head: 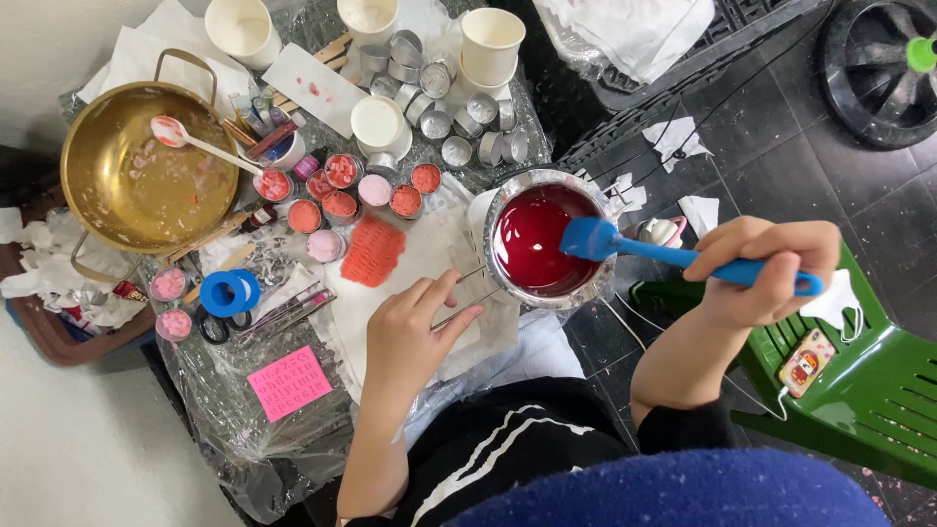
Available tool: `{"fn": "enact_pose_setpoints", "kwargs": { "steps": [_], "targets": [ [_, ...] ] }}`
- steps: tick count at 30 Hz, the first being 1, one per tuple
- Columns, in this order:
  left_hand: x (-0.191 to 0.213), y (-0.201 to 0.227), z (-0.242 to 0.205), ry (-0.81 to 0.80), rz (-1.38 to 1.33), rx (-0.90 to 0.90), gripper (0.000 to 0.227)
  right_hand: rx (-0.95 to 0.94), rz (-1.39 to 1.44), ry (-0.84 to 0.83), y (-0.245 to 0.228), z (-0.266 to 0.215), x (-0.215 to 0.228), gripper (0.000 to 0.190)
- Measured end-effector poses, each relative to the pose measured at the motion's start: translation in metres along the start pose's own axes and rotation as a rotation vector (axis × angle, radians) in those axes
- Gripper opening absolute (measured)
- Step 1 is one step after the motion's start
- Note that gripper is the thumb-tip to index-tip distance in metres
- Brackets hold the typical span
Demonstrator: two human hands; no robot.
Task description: Pouring melted red wax from a container into a pink silicone alphabet mold.
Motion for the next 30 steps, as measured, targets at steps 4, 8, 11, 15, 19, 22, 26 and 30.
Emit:
{"fn": "enact_pose_setpoints", "kwargs": {
  "steps": [4,8,11,15,19,22,26,30],
  "targets": [
    [-0.002,0.004,-0.001,0.014,0.009,-0.028,0.044,-0.146,-0.032,-0.028,0.001,-0.008,-0.006,0.028],
    [-0.004,0.008,-0.001,0.013,0.024,0.001,0.044,-0.217,-0.157,-0.194,0.002,-0.012,-0.022,0.036],
    [-0.007,0.007,-0.005,0.011,0.037,0.007,0.045,-0.165,-0.197,-0.263,-0.003,-0.011,-0.034,0.041],
    [-0.008,0.009,-0.006,0.035,0.044,-0.012,0.044,-0.124,-0.302,-0.225,-0.003,-0.009,-0.026,0.047],
    [-0.008,0.009,-0.005,0.029,0.056,-0.005,0.046,-0.134,-0.213,-0.184,-0.009,-0.010,-0.026,0.048],
    [-0.007,0.011,-0.005,0.038,0.054,-0.005,0.047,-0.049,-0.214,-0.203,-0.015,-0.008,-0.035,0.050],
    [-0.007,0.010,-0.006,0.025,0.054,0.020,0.045,-0.051,-0.235,-0.294,-0.016,-0.008,-0.039,0.051],
    [-0.006,0.010,-0.006,0.025,0.051,0.044,0.046,-0.094,-0.246,-0.189,-0.011,-0.011,-0.032,0.051]
  ]
}}
Point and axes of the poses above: each hand's wrist, its own z-axis towards the middle knuckle, its own x-axis out of the back of the hand, y = z × x, the point moved 3 cm from there along z, towards the middle knuckle, and after that the axes turned 15 degrees about -z, right-handed, at the moved point
